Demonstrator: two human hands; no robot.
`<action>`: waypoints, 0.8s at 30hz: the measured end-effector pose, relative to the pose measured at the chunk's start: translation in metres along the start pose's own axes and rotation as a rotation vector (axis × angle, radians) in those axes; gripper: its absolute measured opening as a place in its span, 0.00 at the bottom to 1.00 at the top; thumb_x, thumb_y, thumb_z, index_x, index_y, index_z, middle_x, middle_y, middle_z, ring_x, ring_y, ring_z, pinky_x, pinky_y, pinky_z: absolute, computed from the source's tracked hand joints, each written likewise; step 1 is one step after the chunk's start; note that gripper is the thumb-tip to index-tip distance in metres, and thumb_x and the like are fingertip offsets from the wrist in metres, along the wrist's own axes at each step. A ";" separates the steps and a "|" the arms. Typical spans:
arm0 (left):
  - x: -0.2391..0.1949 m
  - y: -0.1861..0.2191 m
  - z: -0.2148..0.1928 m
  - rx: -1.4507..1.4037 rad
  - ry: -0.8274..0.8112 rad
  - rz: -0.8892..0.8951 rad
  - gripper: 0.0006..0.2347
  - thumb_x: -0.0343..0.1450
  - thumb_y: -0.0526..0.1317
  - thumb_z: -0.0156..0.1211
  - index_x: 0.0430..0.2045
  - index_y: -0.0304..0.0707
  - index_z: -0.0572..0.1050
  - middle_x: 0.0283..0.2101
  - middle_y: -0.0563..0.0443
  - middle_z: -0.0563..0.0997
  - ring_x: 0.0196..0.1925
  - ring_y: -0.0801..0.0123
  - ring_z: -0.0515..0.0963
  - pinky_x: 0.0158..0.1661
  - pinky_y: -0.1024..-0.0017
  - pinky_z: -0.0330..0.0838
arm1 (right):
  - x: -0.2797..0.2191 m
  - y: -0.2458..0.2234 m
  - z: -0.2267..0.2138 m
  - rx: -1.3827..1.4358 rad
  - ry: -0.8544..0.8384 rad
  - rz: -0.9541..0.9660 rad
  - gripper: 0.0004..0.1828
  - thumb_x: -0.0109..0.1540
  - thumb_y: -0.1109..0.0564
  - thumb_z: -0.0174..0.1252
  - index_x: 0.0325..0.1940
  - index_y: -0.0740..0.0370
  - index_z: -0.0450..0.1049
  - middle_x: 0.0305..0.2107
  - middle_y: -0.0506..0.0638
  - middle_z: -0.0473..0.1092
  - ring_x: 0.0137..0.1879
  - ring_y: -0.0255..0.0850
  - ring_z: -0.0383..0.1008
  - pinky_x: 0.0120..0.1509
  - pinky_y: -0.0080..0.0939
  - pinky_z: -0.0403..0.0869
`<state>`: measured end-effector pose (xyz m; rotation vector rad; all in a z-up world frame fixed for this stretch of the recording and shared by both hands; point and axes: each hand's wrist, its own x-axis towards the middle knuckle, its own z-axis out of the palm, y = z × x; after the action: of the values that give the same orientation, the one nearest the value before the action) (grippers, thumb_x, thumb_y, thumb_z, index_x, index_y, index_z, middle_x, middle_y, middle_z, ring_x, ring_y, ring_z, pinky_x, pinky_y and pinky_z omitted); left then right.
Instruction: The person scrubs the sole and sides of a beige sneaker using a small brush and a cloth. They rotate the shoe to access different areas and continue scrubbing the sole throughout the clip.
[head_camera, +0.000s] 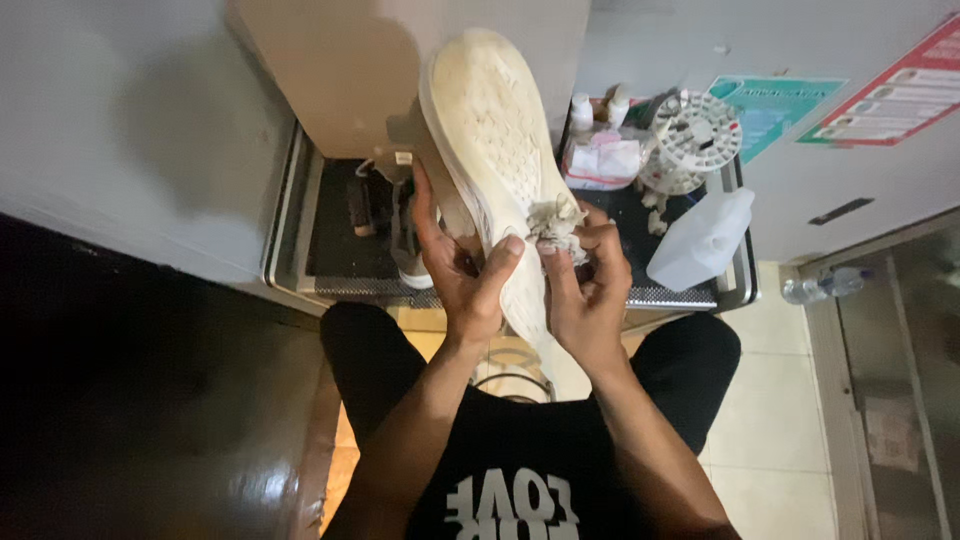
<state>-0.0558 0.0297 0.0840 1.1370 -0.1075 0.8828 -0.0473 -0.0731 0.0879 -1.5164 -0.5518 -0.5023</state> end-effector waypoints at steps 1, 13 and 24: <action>0.004 -0.004 0.000 -0.004 -0.003 0.008 0.45 0.62 0.40 0.71 0.73 0.37 0.47 0.74 0.42 0.53 0.76 0.64 0.51 0.75 0.60 0.40 | 0.004 0.007 0.003 0.001 0.001 -0.009 0.10 0.64 0.66 0.58 0.38 0.68 0.61 0.47 0.70 0.70 0.48 0.56 0.72 0.49 0.56 0.67; 0.027 -0.029 -0.012 -0.074 0.470 -0.421 0.40 0.58 0.35 0.72 0.68 0.48 0.59 0.66 0.38 0.59 0.66 0.50 0.60 0.64 0.54 0.54 | -0.006 0.022 -0.016 -0.445 -0.293 -0.207 0.10 0.62 0.57 0.63 0.43 0.64 0.71 0.47 0.65 0.66 0.51 0.63 0.67 0.57 0.64 0.63; 0.023 -0.022 -0.012 0.026 0.363 -0.638 0.41 0.55 0.37 0.72 0.67 0.46 0.60 0.61 0.32 0.66 0.60 0.48 0.67 0.59 0.57 0.64 | -0.007 -0.008 -0.028 -0.579 -0.550 -0.096 0.23 0.62 0.68 0.51 0.62 0.60 0.71 0.27 0.59 0.69 0.28 0.57 0.73 0.30 0.52 0.71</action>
<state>-0.0303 0.0496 0.0730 0.9318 0.5408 0.5013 -0.0571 -0.1017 0.0898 -2.2128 -0.9632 -0.3245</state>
